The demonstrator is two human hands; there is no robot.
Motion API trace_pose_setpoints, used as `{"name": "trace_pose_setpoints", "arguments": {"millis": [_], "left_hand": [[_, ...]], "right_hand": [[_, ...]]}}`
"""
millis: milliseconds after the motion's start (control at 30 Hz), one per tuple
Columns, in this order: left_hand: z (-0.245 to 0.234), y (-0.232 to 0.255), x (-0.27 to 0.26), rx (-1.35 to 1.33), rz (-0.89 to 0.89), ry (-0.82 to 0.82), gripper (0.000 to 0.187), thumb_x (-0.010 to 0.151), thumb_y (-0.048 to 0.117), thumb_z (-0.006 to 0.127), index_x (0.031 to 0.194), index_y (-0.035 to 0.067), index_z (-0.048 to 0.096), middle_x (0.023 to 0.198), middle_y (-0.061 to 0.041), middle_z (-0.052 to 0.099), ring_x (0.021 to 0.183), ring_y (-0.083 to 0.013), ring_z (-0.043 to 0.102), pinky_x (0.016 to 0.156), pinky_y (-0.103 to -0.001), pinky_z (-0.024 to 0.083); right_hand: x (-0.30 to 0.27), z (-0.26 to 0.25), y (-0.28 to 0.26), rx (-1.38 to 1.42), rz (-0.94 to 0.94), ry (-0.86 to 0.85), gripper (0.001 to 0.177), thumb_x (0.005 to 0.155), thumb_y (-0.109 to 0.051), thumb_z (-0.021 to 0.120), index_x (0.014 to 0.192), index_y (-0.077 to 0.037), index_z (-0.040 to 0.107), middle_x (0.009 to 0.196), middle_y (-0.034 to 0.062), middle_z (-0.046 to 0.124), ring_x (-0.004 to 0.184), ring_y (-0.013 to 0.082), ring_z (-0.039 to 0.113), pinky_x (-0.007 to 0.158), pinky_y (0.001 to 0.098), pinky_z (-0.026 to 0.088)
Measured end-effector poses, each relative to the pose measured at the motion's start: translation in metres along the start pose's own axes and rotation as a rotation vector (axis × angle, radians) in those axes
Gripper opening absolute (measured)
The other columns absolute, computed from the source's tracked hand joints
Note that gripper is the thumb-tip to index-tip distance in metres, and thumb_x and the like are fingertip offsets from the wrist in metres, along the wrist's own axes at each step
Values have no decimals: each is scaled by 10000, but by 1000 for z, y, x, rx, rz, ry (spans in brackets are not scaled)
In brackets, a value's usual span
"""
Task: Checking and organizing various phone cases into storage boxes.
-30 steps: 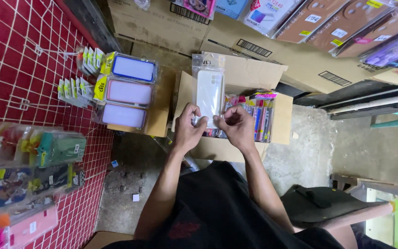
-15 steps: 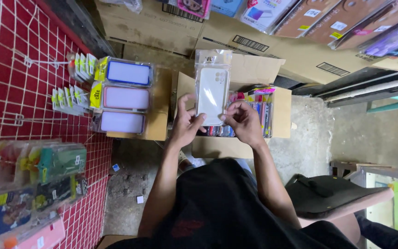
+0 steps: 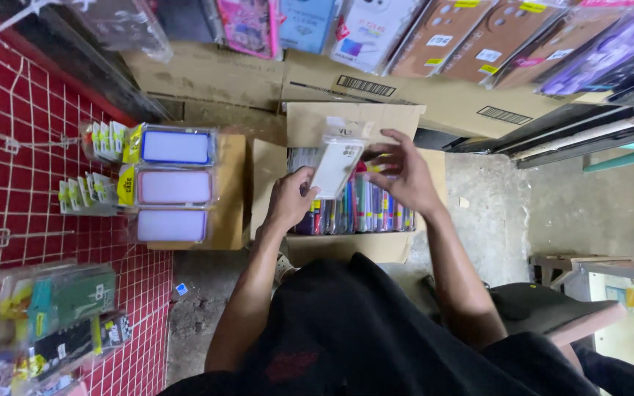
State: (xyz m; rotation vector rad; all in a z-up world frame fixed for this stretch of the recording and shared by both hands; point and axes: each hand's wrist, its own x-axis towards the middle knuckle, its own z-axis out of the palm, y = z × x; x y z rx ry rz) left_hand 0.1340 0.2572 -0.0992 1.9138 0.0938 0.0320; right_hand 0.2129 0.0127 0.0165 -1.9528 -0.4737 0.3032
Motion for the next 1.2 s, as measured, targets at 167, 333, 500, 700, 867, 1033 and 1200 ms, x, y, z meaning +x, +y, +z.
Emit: {"name": "trace_pose_setpoints", "arguments": {"millis": [167, 333, 500, 700, 867, 1033, 1200], "left_hand": [[31, 12, 34, 200, 57, 44, 304, 858, 106, 768, 1147, 68, 682, 978, -180, 733, 899, -348, 716, 785, -445, 559], [81, 19, 80, 287, 126, 11, 254, 883, 121, 739, 1120, 95, 653, 1012, -153, 721, 953, -366, 684, 805, -473, 535], [133, 9, 119, 337, 135, 42, 220, 895, 114, 727, 1093, 107, 631, 996, -145, 677, 987, -375, 647, 831, -492, 519], [188, -30, 148, 332, 140, 50, 242, 869, 55, 707, 1101, 86, 648, 1061, -167, 675, 1041, -394, 626, 892, -486, 509], [217, -57, 159, 374, 101, 81, 278, 867, 39, 716, 1130, 47, 630, 1111, -184, 671, 1079, -398, 633, 949, -481, 516], [245, -93, 163, 385, -51, 27, 279, 865, 19, 727, 1128, 61, 642, 1137, -158, 709, 1077, -360, 681, 948, -477, 539], [263, -118, 164, 355, -134, 29, 342, 888, 10, 742, 1208, 46, 630, 1181, -161, 701, 1074, -329, 690, 916, -439, 571]], "right_hand": [[30, -52, -17, -119, -146, -62, 797, 786, -22, 855, 1466, -82, 444, 1345, 135, 636, 1118, 260, 684, 909, 363, 585], [53, -83, 12, -357, -109, -173, 446, 835, -38, 774, 1266, -69, 663, 1172, 125, 738, 1012, 283, 729, 826, 366, 579], [62, -108, 58, -551, -252, -163, 316, 866, -20, 701, 1176, -83, 715, 1073, 168, 741, 986, 375, 690, 866, 472, 554], [68, -121, 95, -715, -111, -223, 387, 836, -41, 677, 1184, -195, 743, 1059, 98, 752, 933, 363, 686, 823, 477, 543], [71, -125, 115, -693, -196, -203, 432, 771, -5, 651, 1153, -175, 759, 1087, 87, 755, 977, 340, 694, 845, 456, 559], [78, -126, 146, -753, -103, -292, 394, 791, -29, 652, 1144, -166, 763, 1105, 81, 752, 986, 315, 697, 868, 443, 561], [82, -131, 155, -735, -148, -302, 421, 799, -13, 635, 1167, -172, 765, 1129, 71, 756, 999, 311, 704, 882, 437, 564]]}}
